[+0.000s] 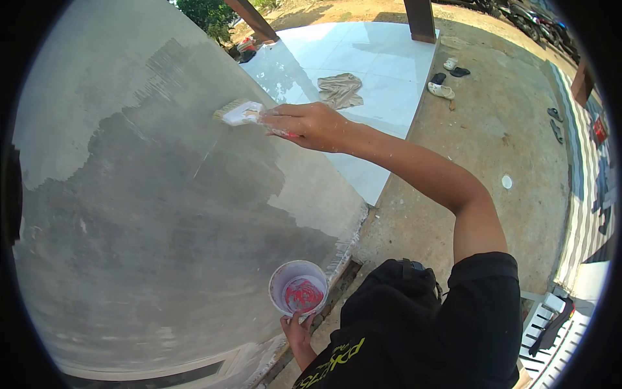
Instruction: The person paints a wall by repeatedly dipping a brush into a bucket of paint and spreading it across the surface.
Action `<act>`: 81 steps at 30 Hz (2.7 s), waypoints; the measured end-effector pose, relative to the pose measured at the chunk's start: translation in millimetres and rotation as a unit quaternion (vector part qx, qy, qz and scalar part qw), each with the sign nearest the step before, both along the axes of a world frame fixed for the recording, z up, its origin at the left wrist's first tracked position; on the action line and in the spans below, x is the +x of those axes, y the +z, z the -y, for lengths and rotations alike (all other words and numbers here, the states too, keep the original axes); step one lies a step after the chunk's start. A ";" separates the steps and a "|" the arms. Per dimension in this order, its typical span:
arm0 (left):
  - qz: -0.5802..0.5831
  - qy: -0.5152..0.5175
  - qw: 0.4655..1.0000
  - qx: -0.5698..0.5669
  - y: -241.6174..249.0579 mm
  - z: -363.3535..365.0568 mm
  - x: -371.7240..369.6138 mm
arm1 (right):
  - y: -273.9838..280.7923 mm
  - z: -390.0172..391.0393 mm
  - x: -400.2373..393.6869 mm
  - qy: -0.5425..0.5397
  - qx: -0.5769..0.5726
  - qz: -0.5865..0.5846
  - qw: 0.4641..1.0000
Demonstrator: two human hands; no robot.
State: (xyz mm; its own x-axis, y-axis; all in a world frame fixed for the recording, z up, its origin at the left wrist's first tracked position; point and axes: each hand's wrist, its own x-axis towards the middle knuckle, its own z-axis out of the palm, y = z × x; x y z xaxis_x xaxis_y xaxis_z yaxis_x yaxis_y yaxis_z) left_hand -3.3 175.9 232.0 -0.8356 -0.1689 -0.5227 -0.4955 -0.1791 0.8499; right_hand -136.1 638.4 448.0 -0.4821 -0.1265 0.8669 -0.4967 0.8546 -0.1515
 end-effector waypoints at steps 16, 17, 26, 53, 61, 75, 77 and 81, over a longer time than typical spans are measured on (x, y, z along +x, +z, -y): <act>-0.039 -0.067 0.997 -0.032 52.2 -33.0 0.2 | -117.4 105.0 107.4 0.257 -0.263 0.429 0.825; -0.045 -0.076 0.996 -0.032 51.7 -33.7 0.5 | -121.1 108.6 110.7 0.250 -0.264 0.444 0.819; -0.095 -0.099 0.989 -0.061 60.3 -48.7 5.7 | -125.7 124.9 119.0 0.189 -0.239 0.491 0.816; -0.114 -0.091 0.984 -0.100 66.6 -55.9 14.8 | -207.0 212.4 86.6 0.230 -0.136 0.481 0.835; -0.041 -0.093 0.992 -0.075 58.1 -49.6 4.3 | -179.5 154.6 124.7 0.193 -0.299 0.498 0.791; -0.045 -0.123 0.991 -0.034 51.3 -59.3 -9.8 | -172.7 152.5 160.0 0.166 -0.342 0.468 0.798; -0.040 -0.116 0.992 -0.031 51.2 -57.0 -9.0 | -179.4 153.4 162.8 0.171 -0.334 0.456 0.807; -0.034 -0.100 0.994 -0.041 55.6 -52.8 -6.2 | -172.4 156.0 164.6 0.184 -0.348 0.425 0.815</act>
State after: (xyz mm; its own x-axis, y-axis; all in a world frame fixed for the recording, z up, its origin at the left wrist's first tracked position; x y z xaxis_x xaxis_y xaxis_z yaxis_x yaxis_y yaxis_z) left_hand -9.5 228.7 287.6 -0.8895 -0.0354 -0.4556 -0.4554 -0.0126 0.8902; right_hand 28.5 482.4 275.6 -0.9863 -0.0190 0.1641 -0.1640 0.2313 -0.9590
